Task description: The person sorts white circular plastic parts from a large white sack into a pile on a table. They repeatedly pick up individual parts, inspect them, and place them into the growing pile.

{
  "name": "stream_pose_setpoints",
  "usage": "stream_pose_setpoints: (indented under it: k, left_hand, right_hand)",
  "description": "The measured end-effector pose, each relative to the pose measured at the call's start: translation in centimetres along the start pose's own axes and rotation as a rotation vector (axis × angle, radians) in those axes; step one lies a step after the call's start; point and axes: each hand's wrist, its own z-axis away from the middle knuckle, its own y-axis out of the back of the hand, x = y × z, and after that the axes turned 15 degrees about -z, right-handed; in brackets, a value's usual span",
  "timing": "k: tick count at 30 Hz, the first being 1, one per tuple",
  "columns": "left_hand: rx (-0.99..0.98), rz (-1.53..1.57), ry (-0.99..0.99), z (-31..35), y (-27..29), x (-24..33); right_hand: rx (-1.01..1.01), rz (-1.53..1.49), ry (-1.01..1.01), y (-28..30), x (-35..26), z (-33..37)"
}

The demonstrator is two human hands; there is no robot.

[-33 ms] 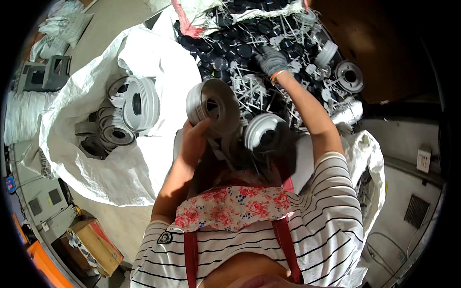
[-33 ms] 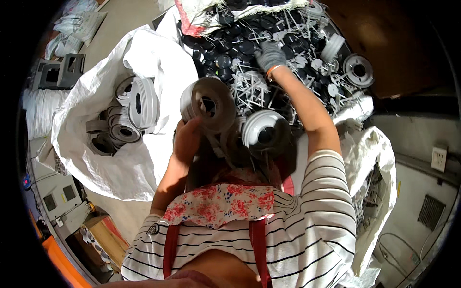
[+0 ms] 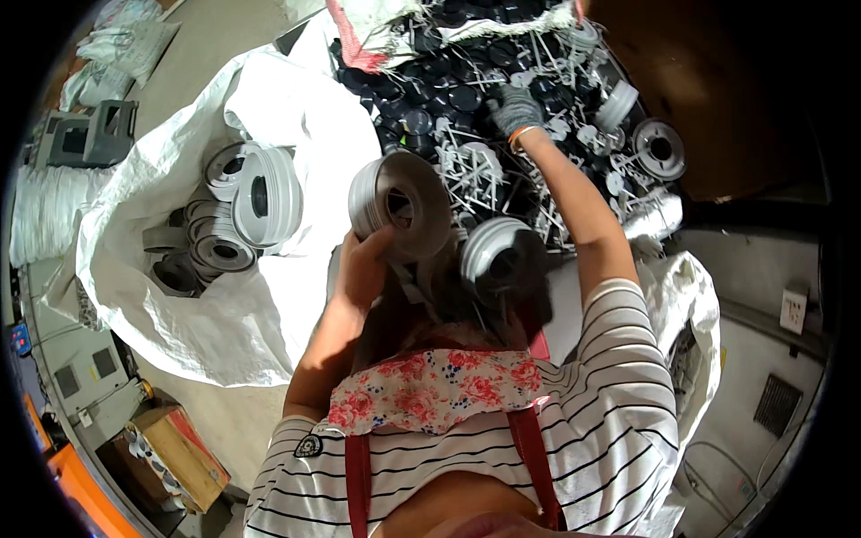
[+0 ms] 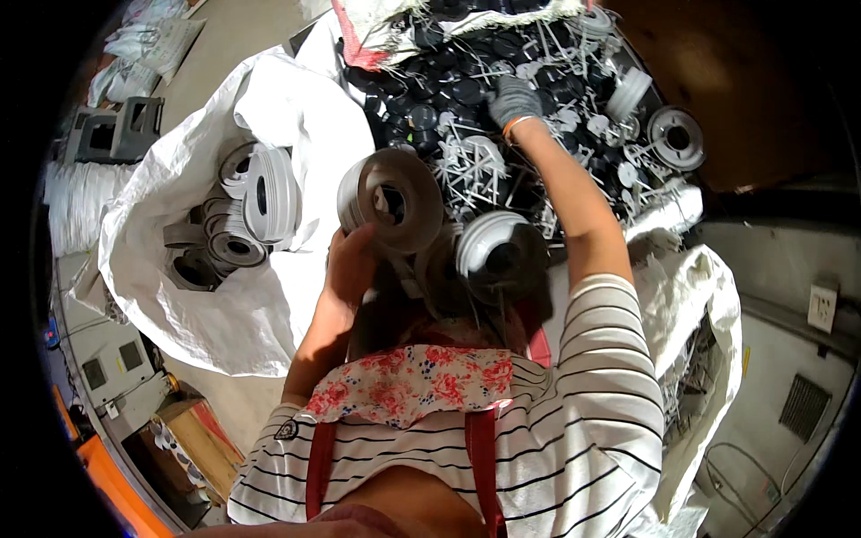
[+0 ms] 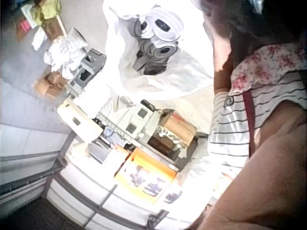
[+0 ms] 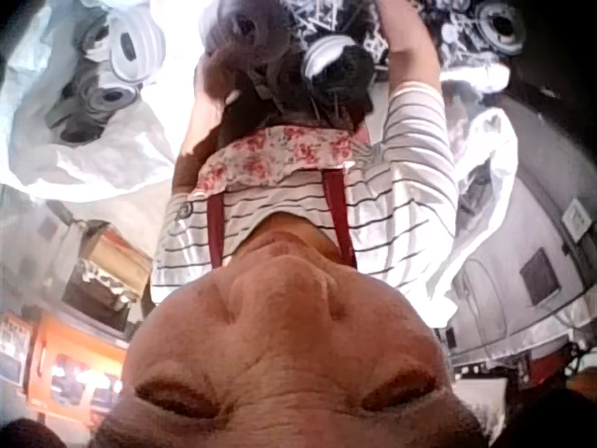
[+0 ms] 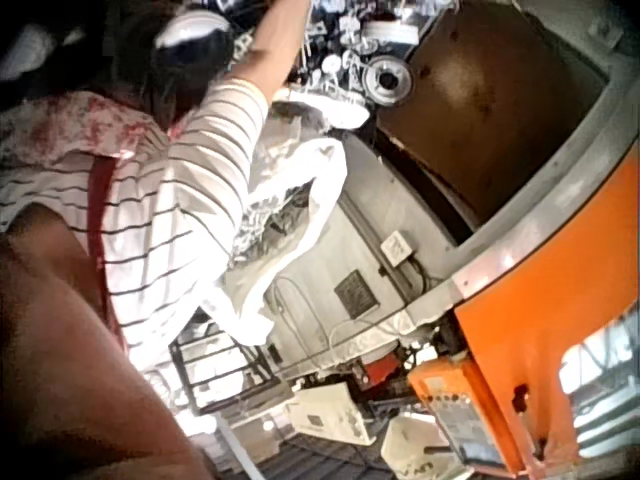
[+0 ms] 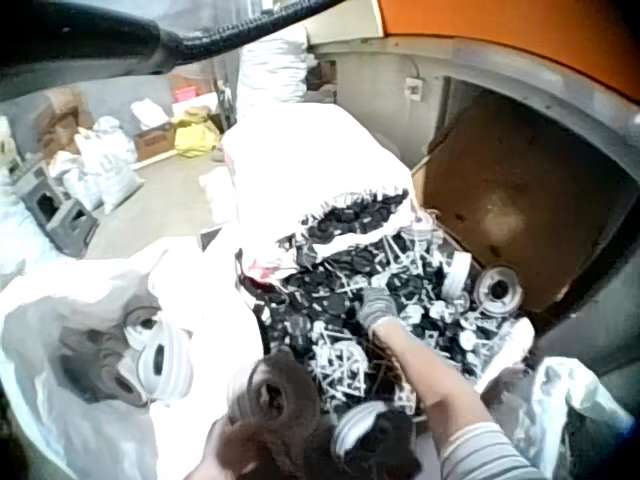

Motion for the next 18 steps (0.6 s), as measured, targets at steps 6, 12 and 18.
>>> stream_pose_setpoints:
  k: [6,12,18]
  left_hand:
    - [0.023,-0.044,0.048,-0.4,0.5,0.3]
    - [-0.015,-0.099,-0.054,-0.4,-0.7,0.0]
    - [-0.184,0.356,-0.008,2.3,-3.2,0.8]
  right_hand:
    - [-0.132,0.008,-0.122,-3.5,3.6,-4.5]
    - [-0.052,-0.318,0.195,3.4,-2.9,2.7]
    - [-0.423,-1.078,0.184,6.6,-9.6,16.0]
